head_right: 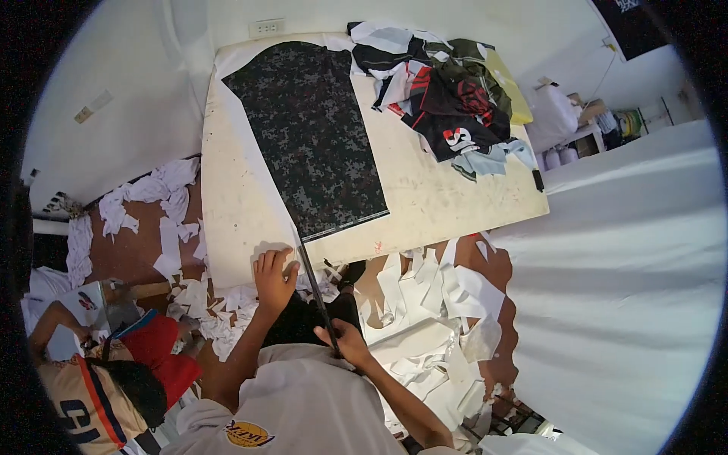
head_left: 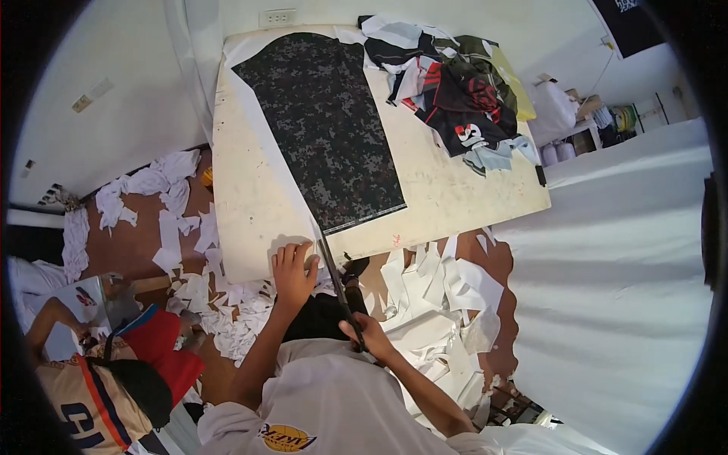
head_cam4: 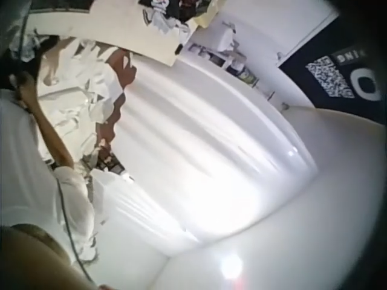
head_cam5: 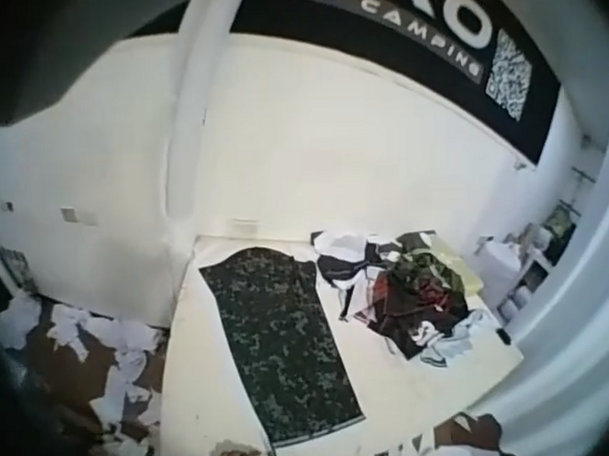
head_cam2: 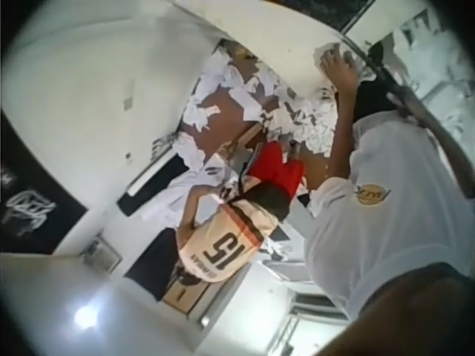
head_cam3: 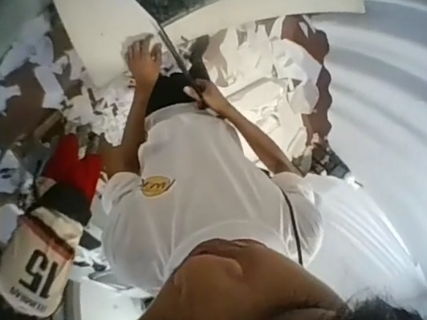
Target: Cutting along the outlines of printed fabric patterns using scissors on a work table.
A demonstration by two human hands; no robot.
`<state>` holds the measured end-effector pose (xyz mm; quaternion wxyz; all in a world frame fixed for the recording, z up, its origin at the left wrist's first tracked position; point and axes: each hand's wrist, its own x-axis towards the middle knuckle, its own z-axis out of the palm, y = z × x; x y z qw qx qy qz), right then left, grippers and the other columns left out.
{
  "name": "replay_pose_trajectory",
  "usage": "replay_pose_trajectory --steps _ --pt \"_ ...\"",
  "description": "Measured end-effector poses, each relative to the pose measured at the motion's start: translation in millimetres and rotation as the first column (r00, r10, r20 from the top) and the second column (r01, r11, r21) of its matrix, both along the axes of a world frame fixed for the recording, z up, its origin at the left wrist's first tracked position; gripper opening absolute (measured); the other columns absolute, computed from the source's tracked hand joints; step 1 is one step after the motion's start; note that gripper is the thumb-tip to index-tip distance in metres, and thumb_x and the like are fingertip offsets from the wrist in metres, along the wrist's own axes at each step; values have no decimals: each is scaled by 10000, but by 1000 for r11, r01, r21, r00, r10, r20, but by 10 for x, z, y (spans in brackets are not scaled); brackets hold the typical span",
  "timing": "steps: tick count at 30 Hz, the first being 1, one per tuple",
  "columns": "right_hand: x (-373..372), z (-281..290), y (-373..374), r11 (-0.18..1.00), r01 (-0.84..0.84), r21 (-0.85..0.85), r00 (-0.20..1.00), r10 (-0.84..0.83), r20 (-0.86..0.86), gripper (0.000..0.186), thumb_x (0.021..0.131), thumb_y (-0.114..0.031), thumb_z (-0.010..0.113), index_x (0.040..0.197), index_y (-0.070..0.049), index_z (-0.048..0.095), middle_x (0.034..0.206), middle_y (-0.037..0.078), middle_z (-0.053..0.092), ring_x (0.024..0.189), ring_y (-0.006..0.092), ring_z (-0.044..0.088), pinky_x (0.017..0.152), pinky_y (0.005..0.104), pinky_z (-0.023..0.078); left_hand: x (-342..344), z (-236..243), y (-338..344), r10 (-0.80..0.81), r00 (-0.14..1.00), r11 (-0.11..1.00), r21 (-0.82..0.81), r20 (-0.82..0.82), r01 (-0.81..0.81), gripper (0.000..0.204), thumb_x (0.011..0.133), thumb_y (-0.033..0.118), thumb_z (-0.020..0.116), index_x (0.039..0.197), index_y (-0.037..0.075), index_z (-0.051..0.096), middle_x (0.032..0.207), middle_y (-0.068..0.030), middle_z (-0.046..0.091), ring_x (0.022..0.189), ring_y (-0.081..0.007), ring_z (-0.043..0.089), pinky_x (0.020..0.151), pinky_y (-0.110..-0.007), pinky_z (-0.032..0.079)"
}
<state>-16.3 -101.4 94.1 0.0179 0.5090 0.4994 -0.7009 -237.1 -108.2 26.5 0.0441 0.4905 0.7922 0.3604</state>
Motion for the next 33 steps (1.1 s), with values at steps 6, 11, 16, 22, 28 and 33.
replay_pose_trajectory --steps 6,11,16,22,28,33 --pt "-232 -13 48 998 45 38 998 -46 40 535 853 -565 724 707 -105 494 598 -25 467 516 85 471 489 254 380 -12 64 -22 -28 999 999 -19 43 29 399 830 190 707 1211 100 635 1028 -84 554 981 -292 515 856 -417 382" --pt "-259 -22 173 995 -17 100 997 10 73 538 873 -575 696 721 -85 533 593 -18 503 506 70 504 481 246 399 -38 51 -19 -55 998 998 5 34 55 457 828 178 706 1270 100 618 1016 -86 542 978 -283 510 859 -422 381" --pt "-120 -47 307 982 -89 166 988 67 136 525 840 -514 763 672 -66 545 565 -16 498 479 73 495 462 250 400 -58 90 -21 -73 997 997 5 32 72 524 820 160 707 1329 102 596 987 -80 526 959 -275 503 851 -426 384" --pt "-64 75 499 977 -170 129 975 147 169 494 839 -476 778 687 -60 561 566 -14 502 482 80 500 463 250 402 -64 116 -37 -83 996 996 -23 17 84 524 802 135 699 1317 94 609 977 -85 514 931 -274 502 840 -422 388" --pt "-191 -24 701 967 -209 148 972 190 136 569 842 -568 731 706 -30 608 560 5 540 487 92 531 467 270 416 -33 127 -9 -85 994 996 -8 70 86 467 781 141 695 1241 71 654 976 -93 519 940 -273 507 833 -422 392" --pt "-401 32 874 933 -298 201 944 258 206 581 829 -582 735 727 -24 607 580 15 546 495 103 541 481 268 430 -18 153 -24 -67 997 998 -15 44 68 448 766 123 695 1210 72 661 986 -96 535 961 -275 515 830 -420 396"
